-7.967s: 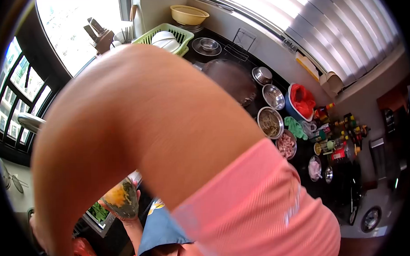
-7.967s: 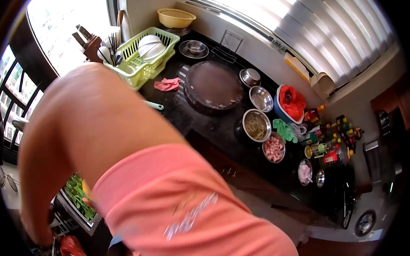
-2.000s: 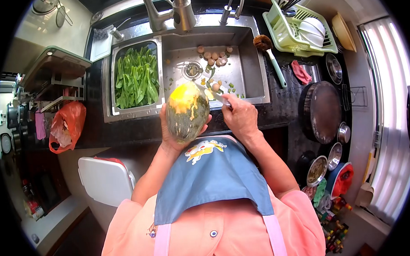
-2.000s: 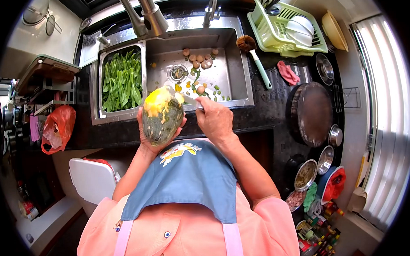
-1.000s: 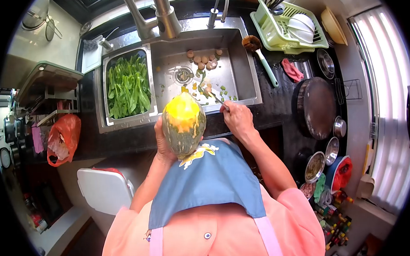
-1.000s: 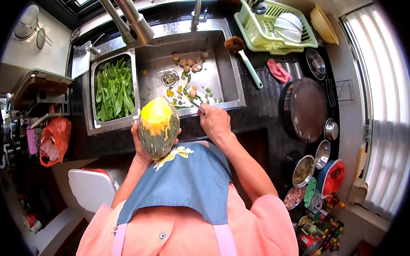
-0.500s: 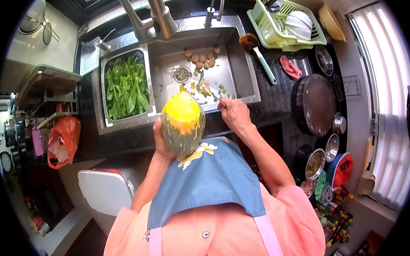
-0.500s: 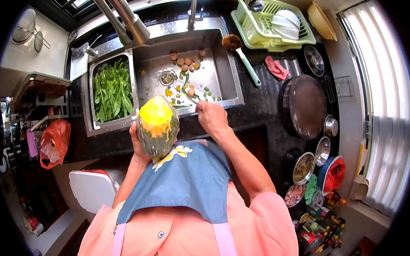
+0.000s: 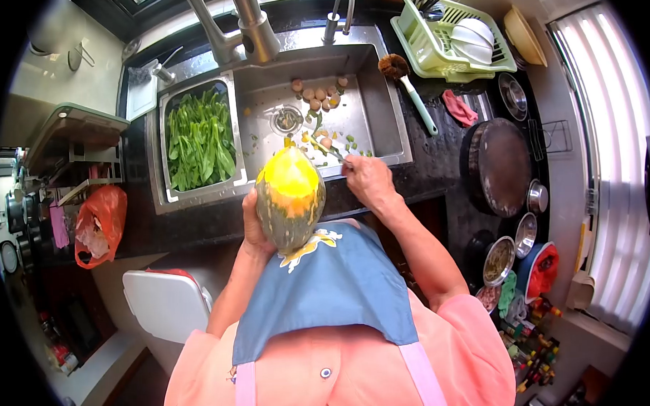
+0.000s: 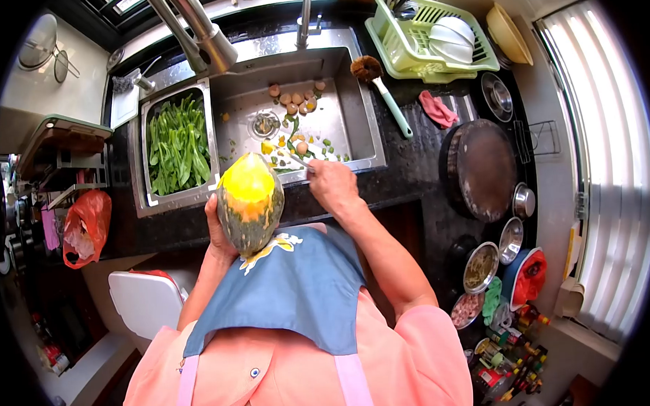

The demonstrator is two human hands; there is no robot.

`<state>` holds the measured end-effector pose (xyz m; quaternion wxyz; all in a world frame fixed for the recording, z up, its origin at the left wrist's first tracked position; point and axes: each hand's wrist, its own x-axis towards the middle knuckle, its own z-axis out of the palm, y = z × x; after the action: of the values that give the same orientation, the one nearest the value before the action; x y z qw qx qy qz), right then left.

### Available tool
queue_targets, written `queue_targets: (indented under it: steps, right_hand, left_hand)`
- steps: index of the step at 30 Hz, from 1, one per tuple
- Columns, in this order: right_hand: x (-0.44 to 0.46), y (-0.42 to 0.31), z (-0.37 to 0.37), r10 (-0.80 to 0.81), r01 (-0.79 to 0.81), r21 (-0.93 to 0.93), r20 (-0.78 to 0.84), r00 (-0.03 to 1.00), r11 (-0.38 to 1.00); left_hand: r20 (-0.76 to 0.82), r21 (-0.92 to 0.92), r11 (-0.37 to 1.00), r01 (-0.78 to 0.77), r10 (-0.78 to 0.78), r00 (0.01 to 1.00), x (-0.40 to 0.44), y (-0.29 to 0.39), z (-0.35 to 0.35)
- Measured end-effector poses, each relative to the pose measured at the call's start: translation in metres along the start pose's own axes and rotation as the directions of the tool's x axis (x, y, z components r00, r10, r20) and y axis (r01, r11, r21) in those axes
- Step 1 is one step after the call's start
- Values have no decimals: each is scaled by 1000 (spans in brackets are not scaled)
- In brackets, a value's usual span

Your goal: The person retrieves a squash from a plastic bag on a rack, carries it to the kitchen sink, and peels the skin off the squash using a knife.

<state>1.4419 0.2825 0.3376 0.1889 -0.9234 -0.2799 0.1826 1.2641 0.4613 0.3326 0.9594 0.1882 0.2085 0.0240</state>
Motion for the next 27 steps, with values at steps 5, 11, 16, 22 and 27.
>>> queue_targets:
  steps: [5, 11, 16, 22, 27]
  right_hand:
    - [-22, -24, -23, -127, 133, 43, -109, 986, 990]
    - [-28, -52, -36, -274, 270, -57, -103, 956, 961]
    - [-29, -50, -36, -305, 304, -26, -108, 946, 952]
    - [-3, -15, -16, -45, 37, -73, -111, 993, 997]
    - [-16, -35, -33, -127, 128, 1, -117, 985, 992]
  left_hand:
    - [38, 25, 1000, 5, -6, 999, -1, 11, 2]
    - [24, 30, 999, 14, -14, 1000, -2, 11, -4]
    - [29, 25, 999, 24, -24, 999, -5, 13, 0]
    - [48, 23, 999, 28, -29, 998, -9, 15, 9]
    - [33, 49, 998, 47, -49, 998, -6, 20, 6]
